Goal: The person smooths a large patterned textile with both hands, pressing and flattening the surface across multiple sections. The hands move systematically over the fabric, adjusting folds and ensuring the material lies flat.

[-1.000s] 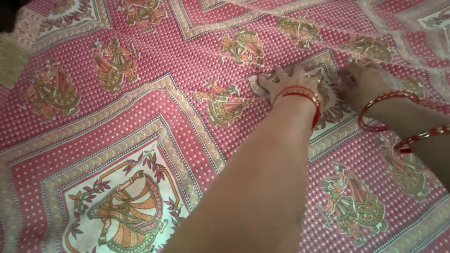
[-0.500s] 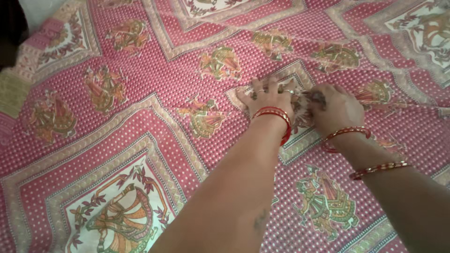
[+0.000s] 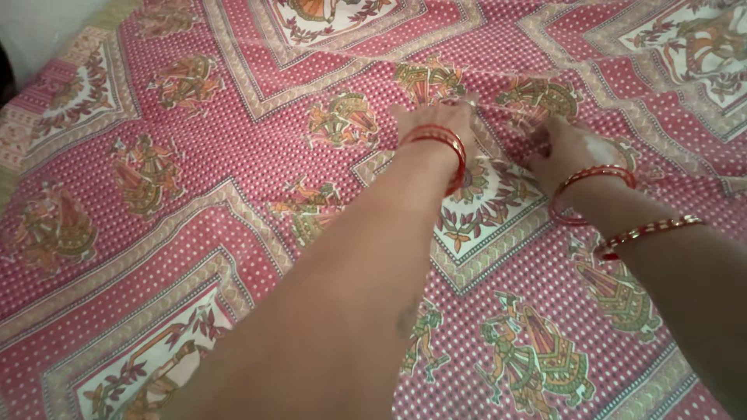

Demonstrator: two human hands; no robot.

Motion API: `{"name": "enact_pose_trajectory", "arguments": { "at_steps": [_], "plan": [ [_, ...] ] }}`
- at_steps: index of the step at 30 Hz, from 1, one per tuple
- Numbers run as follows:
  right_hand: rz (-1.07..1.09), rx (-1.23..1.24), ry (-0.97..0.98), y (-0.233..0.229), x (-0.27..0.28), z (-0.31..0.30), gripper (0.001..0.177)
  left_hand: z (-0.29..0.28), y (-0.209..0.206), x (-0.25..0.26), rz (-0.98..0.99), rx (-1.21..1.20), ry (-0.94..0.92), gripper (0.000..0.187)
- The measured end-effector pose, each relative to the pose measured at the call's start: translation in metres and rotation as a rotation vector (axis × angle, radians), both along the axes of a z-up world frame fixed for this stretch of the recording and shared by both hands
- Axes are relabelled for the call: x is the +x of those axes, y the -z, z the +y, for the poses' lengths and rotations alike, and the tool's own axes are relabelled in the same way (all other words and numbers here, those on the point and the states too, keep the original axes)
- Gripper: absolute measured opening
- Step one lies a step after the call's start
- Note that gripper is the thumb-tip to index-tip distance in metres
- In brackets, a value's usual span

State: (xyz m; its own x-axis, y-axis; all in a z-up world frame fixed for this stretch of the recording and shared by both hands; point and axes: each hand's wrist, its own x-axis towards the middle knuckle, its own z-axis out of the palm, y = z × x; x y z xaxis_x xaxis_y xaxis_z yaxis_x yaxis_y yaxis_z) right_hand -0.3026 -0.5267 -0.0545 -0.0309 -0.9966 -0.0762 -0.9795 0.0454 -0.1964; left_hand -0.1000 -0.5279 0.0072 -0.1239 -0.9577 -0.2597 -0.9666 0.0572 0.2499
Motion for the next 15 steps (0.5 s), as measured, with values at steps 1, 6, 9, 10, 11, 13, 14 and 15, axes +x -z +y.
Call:
{"name": "enact_pose_trajectory", "arguments": {
  "at_steps": [1, 6, 9, 10, 11, 13, 14, 15],
  "plan": [
    [-0.002, -0.019, -0.002, 0.003, -0.001, 0.000, 0.034, -0.009, 0.003, 0.003, -0.048, 0.005, 0.024, 0.045],
    [-0.032, -0.116, -0.025, 0.014, -0.001, 0.002, 0.022, -0.024, 0.022, -0.006, -0.045, -0.016, -0.054, 0.034],
    [-0.069, -0.078, -0.048, 0.009, -0.003, 0.000, 0.020, -0.031, 0.028, -0.012, -0.011, 0.005, -0.107, 0.034],
    [-0.105, -0.057, -0.021, 0.004, -0.003, -0.004, 0.024, -0.034, 0.028, -0.012, 0.037, -0.010, -0.153, 0.035],
    [-0.141, -0.036, 0.005, -0.001, -0.002, -0.006, 0.029, -0.038, 0.028, -0.014, 0.086, -0.024, -0.198, 0.037],
    [-0.129, 0.020, 0.004, -0.010, 0.002, -0.008, 0.033, -0.043, 0.027, -0.014, 0.056, 0.021, -0.205, 0.034],
    [-0.080, 0.054, -0.022, -0.013, 0.004, -0.008, 0.031, -0.044, 0.026, -0.015, 0.051, 0.044, -0.211, 0.034],
    [-0.031, 0.087, -0.048, -0.016, 0.005, -0.006, 0.030, -0.046, 0.026, -0.015, 0.049, 0.060, -0.223, 0.033]
  ]
}}
